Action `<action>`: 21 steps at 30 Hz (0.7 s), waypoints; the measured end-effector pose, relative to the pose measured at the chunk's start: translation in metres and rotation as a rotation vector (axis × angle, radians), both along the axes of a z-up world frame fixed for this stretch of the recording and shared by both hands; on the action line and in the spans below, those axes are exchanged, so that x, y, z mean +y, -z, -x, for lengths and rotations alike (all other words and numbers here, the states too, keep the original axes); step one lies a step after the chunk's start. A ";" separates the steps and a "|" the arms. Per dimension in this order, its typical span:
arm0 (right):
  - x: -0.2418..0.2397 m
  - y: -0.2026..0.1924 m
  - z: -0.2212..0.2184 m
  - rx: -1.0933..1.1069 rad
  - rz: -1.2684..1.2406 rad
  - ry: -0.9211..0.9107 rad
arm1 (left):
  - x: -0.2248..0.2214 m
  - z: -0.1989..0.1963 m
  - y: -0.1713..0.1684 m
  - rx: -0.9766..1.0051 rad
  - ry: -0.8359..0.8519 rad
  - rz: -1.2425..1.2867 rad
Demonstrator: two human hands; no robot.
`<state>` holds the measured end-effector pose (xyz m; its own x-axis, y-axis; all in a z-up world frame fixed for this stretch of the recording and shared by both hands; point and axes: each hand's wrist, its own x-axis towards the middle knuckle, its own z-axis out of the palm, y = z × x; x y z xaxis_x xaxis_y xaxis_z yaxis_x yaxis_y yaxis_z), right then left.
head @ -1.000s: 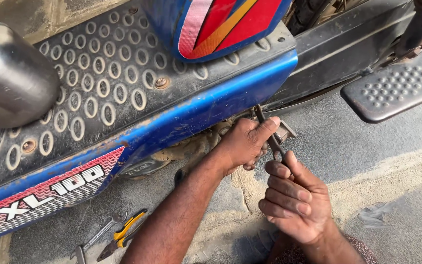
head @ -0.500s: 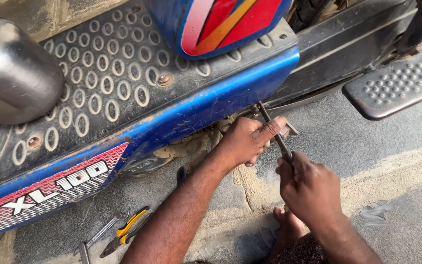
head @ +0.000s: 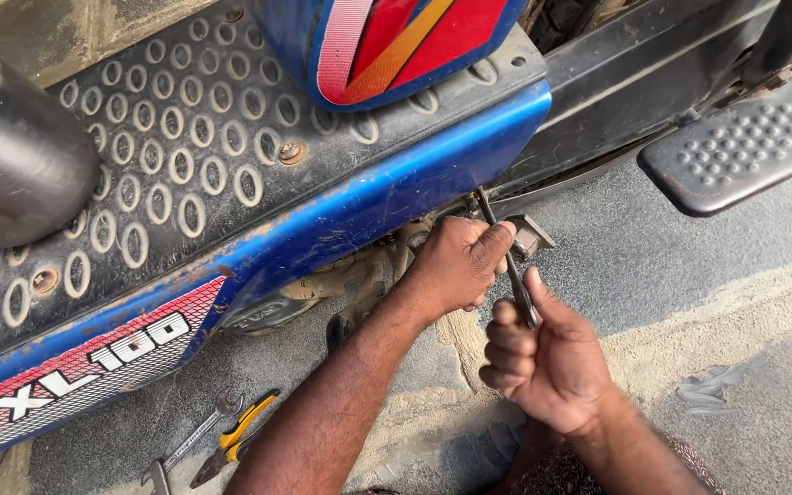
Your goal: The person sits on the ground beside a blue TVS XL100 moped and uses wrenches to loosen and tighten bolts around the footboard and footrest area. They set a steel pot on the floorboard, work a bolt near the side stand, then reposition to the rear footrest and continue turning a fastener with a spanner by hand.
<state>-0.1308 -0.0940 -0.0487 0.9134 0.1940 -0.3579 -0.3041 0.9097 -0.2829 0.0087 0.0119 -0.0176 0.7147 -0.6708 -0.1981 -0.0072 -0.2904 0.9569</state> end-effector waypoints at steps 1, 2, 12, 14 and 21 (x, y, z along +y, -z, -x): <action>0.001 0.007 0.001 -0.113 -0.167 0.039 | 0.000 0.000 0.000 0.023 -0.009 0.007; -0.003 0.012 0.001 -0.112 -0.167 0.040 | -0.001 0.000 0.000 0.025 -0.008 0.006; -0.030 -0.011 -0.005 -0.321 1.769 0.433 | 0.001 0.003 -0.011 -0.066 0.003 -0.020; -0.028 -0.012 -0.005 -0.419 1.934 0.510 | -0.001 0.006 -0.011 -0.109 0.003 -0.029; -0.014 -0.031 -0.006 -0.408 2.185 0.579 | -0.011 0.005 -0.008 -0.139 0.031 0.001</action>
<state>-0.1248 -0.1079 -0.0177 0.7647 -0.3156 0.5618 0.0956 -0.8066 -0.5833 0.0040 0.0007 -0.0094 0.7143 -0.6929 -0.0980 -0.1484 -0.2868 0.9464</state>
